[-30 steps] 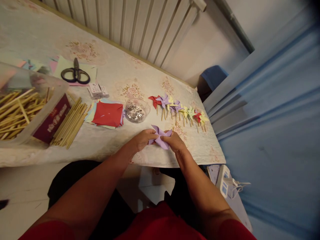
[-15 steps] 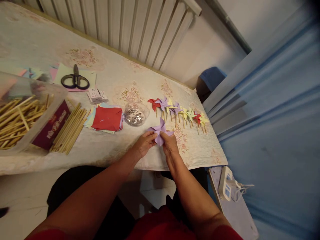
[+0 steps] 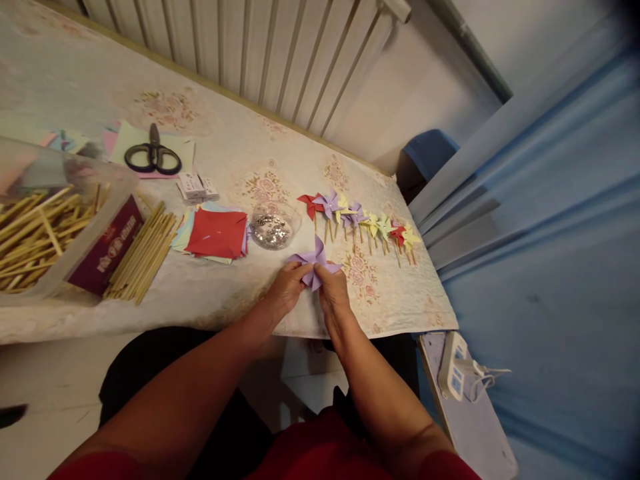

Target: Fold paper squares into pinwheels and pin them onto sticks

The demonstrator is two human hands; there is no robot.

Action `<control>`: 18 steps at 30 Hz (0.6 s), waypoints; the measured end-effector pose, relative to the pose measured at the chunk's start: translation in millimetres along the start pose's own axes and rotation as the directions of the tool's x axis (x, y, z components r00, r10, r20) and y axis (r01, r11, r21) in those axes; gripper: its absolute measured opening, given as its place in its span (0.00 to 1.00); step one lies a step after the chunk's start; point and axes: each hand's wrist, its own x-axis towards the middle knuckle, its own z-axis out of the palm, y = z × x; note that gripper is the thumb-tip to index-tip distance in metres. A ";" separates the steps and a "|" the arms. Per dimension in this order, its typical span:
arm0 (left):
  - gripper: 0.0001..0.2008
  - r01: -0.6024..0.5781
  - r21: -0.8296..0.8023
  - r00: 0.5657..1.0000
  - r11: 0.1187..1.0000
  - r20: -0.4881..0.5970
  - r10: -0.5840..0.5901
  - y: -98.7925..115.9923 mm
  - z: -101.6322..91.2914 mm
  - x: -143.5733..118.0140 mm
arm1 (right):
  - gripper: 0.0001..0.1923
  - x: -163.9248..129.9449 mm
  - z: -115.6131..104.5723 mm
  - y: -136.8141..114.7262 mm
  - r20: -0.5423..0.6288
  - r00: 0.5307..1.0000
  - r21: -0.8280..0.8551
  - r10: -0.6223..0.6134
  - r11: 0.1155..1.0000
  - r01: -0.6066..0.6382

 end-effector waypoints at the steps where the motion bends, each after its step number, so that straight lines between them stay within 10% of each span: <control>1: 0.17 -0.002 0.005 1.000 1.000 -0.005 0.002 -0.5 -0.5 0.6 | 0.12 0.3 -0.3 1.3 0.002 1.000 -0.001 0.001 1.000 -0.001; 18: 0.18 -0.024 0.058 0.999 0.998 0.030 0.023 0.8 -2.8 4.0 | 0.13 -1.0 2.0 -0.5 -0.006 0.999 0.082 0.050 0.995 -0.049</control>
